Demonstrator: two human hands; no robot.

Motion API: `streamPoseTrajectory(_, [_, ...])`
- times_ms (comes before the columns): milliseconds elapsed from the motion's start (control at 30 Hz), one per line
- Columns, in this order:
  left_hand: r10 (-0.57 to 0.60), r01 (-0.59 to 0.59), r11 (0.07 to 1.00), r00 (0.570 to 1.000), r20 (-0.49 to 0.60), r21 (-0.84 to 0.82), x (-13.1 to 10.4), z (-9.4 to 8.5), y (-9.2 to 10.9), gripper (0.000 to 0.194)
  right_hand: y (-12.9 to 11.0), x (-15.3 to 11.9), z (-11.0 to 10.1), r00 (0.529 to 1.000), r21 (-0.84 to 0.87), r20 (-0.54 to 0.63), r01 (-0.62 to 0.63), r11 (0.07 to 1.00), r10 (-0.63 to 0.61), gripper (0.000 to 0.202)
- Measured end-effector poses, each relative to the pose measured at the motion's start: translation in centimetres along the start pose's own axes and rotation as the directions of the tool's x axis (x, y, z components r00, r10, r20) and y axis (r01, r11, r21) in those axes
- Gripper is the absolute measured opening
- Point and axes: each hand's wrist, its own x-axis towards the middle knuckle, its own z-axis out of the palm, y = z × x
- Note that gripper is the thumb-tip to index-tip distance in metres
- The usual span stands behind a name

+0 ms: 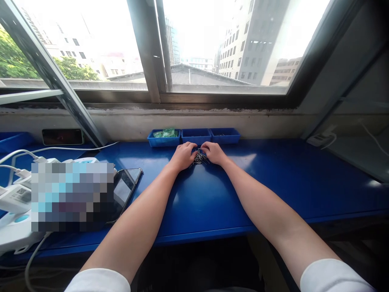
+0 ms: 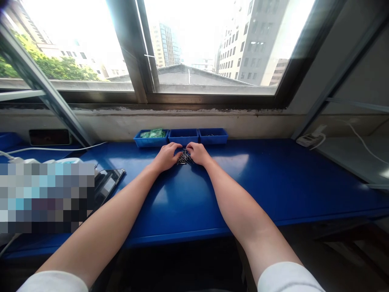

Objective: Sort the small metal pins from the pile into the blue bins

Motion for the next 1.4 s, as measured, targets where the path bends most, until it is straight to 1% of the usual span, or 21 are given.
streamPoseTrajectory(133, [0.03,-0.032,0.999,0.999,-0.043,-0.037,0.1,-0.2,0.1,0.019,-0.8,-0.1,0.3,1.0,0.092,0.005,0.024,0.995,-0.024,0.023])
streamPoseTrajectory(200, [0.03,-0.032,0.999,0.999,-0.045,-0.04,0.0,-0.3,0.0,0.016,-0.9,-0.1,0.5,1.0,0.122,0.001,0.026,0.992,-0.027,0.027])
streamPoseTrajectory(300, [0.039,-0.04,0.999,0.999,-0.036,-0.037,0.0,-0.3,0.0,0.014,-1.0,-0.1,0.6,1.0,0.151,-0.015,0.012,0.988,-0.01,0.026])
streamPoseTrajectory(400, [0.048,-0.05,0.998,0.998,-0.044,-0.042,-0.1,-0.3,0.1,0.014,-1.2,0.0,0.7,0.999,0.157,-0.033,-0.002,0.988,0.008,0.023])
streamPoseTrajectory(467, [0.039,-0.041,0.998,0.998,-0.05,-0.043,-0.1,-0.4,0.2,0.016,-1.4,0.0,0.8,1.0,0.179,-0.025,-0.007,0.984,0.012,0.023])
streamPoseTrajectory(600, [0.013,-0.014,0.999,0.999,-0.038,-0.029,0.0,-0.4,0.2,0.022,-1.7,0.0,0.9,0.998,0.281,0.003,-0.056,0.958,0.057,0.021])
streamPoseTrajectory(767, [-0.026,0.026,1.0,1.0,-0.017,-0.013,0.0,-0.5,0.3,0.024,-1.4,0.3,1.0,0.999,0.349,-0.039,0.023,0.937,-0.01,0.015])
streamPoseTrajectory(900, [-0.031,0.03,0.998,0.999,-0.028,-0.047,0.0,-0.4,0.3,0.024,-1.3,0.4,1.0,0.998,0.419,-0.055,-0.002,0.908,0.027,0.013])
streamPoseTrajectory(1133, [-0.034,0.033,0.999,0.999,-0.012,-0.019,0.0,-0.4,0.5,0.026,-1.8,0.4,0.5,0.997,0.54,0.009,-0.065,0.839,0.072,0.016])
streamPoseTrajectory(1200, [-0.062,0.062,0.998,0.998,-0.013,-0.013,0.0,-0.3,0.5,0.028,-1.9,0.6,0.3,0.995,0.513,-0.038,-0.061,0.856,0.093,0.017])
streamPoseTrajectory(1233, [-0.087,0.087,0.996,0.996,-0.018,-0.006,0.0,-0.2,0.4,0.029,-1.9,0.7,0.2,0.992,0.461,-0.083,-0.05,0.886,0.099,0.017])
streamPoseTrajectory(1267, [-0.118,0.118,0.993,0.993,-0.025,0.003,0.0,-0.1,0.3,0.029,-1.9,0.8,0.1,0.986,0.377,-0.136,-0.039,0.925,0.097,0.018])
streamPoseTrajectory(1333, [-0.181,0.182,0.983,0.983,-0.032,0.018,0.0,0.1,0.0,0.03,-1.7,1.0,0.0,0.971,0.13,-0.229,-0.04,0.991,0.069,0.024])
streamPoseTrajectory(1400, [-0.238,0.239,0.971,0.971,-0.016,0.024,0.0,0.3,-0.5,0.032,-1.3,1.1,0.0,0.968,-0.124,-0.248,-0.072,0.99,0.039,0.038])
